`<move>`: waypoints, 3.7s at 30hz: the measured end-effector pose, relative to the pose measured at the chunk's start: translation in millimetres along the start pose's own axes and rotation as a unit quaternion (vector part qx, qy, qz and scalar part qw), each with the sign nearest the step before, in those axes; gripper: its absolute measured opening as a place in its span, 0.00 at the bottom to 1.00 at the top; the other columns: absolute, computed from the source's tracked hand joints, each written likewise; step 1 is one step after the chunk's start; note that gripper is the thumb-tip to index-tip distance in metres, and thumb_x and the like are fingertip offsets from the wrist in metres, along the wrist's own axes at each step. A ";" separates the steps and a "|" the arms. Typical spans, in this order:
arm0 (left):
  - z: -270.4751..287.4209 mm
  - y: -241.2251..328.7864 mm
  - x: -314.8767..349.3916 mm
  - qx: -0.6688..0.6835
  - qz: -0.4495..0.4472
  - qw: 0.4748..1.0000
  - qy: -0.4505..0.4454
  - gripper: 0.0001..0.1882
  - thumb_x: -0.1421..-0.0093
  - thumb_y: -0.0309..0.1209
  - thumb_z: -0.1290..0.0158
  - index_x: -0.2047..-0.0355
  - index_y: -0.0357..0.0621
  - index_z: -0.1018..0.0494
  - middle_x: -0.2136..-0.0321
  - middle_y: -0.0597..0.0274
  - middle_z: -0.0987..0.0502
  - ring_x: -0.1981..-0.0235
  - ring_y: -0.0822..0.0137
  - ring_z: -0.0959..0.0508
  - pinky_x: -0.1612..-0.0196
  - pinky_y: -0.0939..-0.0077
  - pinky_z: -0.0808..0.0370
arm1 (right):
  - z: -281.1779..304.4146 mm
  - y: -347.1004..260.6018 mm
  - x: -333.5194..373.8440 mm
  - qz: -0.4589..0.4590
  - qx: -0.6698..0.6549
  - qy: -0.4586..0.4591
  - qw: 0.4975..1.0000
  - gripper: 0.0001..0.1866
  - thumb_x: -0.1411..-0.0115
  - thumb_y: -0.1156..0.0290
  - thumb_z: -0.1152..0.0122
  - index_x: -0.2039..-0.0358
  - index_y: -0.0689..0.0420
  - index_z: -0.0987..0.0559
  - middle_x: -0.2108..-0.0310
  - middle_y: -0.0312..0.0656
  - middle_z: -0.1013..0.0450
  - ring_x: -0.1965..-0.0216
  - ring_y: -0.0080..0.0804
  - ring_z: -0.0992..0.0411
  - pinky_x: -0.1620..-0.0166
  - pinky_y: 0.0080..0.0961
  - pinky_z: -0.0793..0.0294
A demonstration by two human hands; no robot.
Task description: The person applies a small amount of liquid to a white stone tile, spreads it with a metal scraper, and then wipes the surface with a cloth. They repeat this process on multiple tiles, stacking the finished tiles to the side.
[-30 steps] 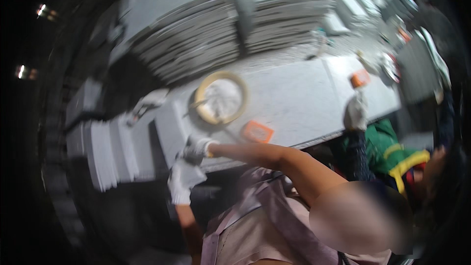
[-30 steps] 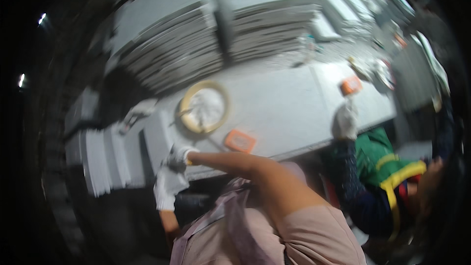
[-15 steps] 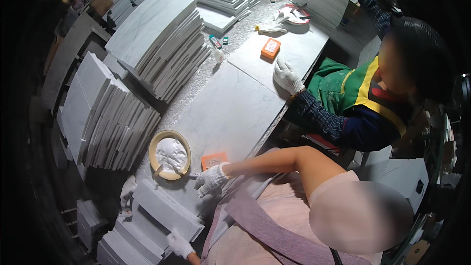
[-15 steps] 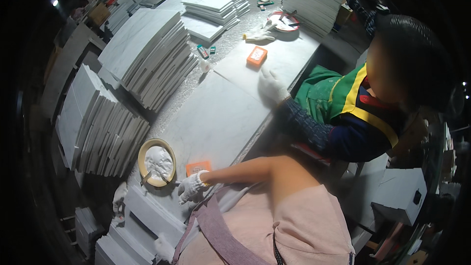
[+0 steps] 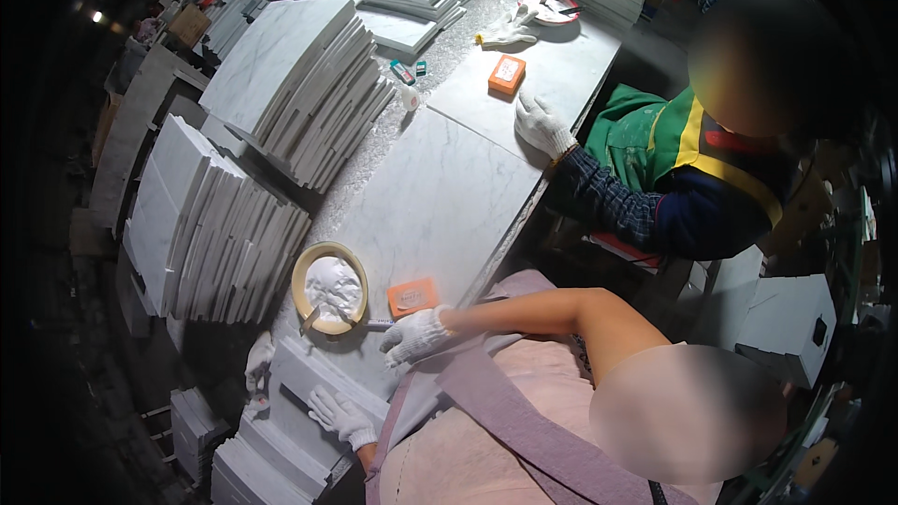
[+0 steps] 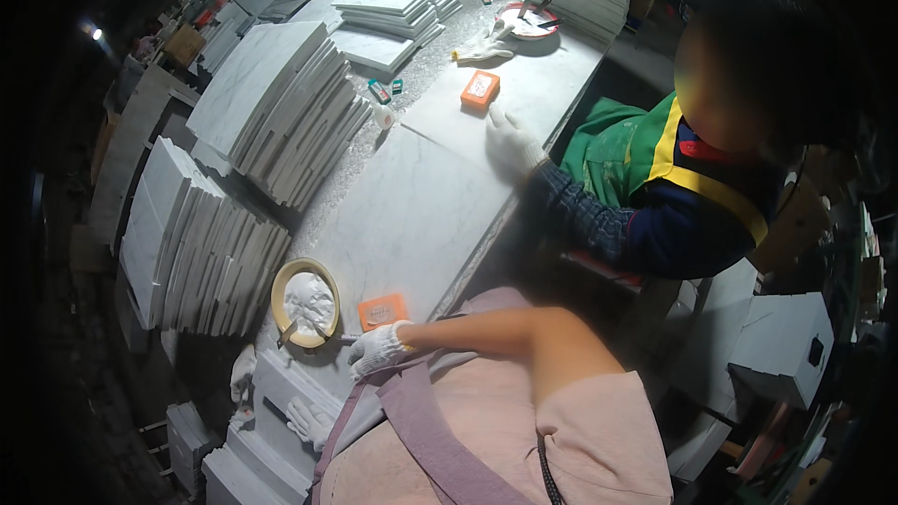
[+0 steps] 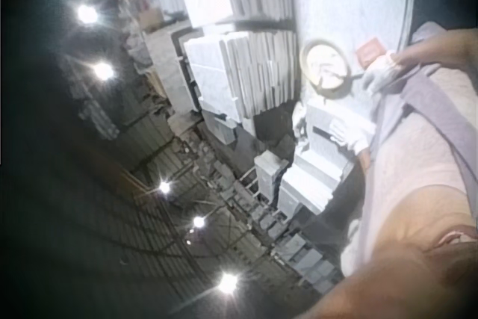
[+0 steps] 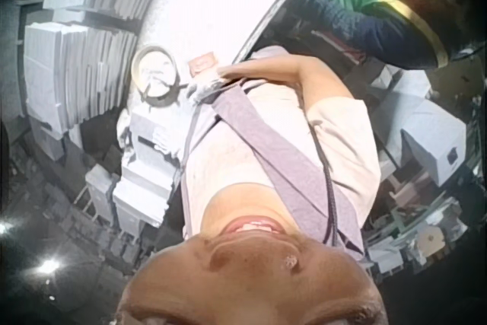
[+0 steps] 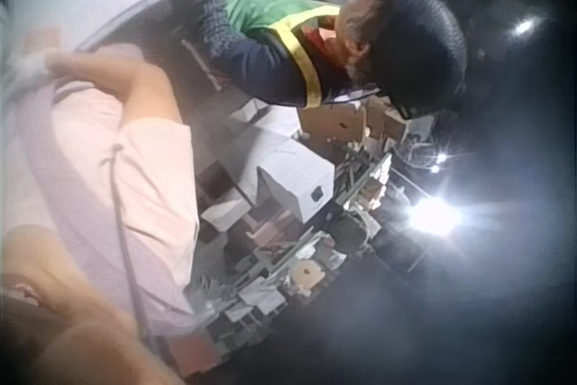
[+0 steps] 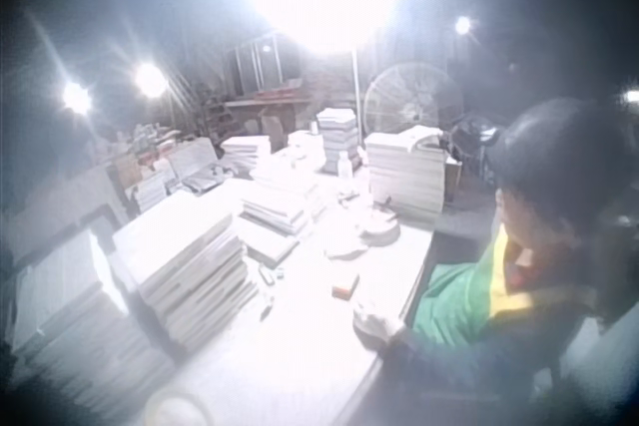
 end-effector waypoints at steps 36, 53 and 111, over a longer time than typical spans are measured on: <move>63.9 67.4 139.2 0.050 0.063 0.997 -0.017 0.39 0.31 0.48 0.49 0.28 0.33 0.41 0.27 0.41 0.40 0.25 0.37 0.45 0.23 0.41 0.51 | -36.3 30.1 -32.7 -0.048 -0.071 -0.145 0.986 0.30 0.32 0.48 0.34 0.37 0.53 0.21 0.46 0.43 0.19 0.44 0.34 0.23 0.39 0.31 0.26; -47.4 131.7 322.4 0.426 0.496 0.753 -0.070 0.27 0.30 0.36 0.49 0.31 0.51 0.32 0.42 0.49 0.21 0.40 0.48 0.22 0.40 0.58 0.27 | -127.7 74.7 -141.1 0.405 0.605 -0.066 0.682 0.36 0.40 0.48 0.35 0.32 0.44 0.30 0.32 0.38 0.33 0.29 0.42 0.38 0.30 0.45 0.36; -163.3 -105.2 359.1 0.792 0.412 0.357 -0.275 0.18 0.25 0.39 0.50 0.53 0.34 0.21 0.59 0.57 0.18 0.58 0.64 0.18 0.57 0.70 0.19 | -127.0 13.3 -130.9 0.427 0.488 -0.036 0.760 0.19 0.41 0.62 0.28 0.49 0.46 0.16 0.47 0.38 0.23 0.44 0.45 0.25 0.41 0.48 0.23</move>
Point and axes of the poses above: each hand's wrist, its own x-axis away from the middle knuckle, its own z-axis out of the back of the hand, y = z × x, the point moved 6 cm from there along -x, towards the middle knuckle
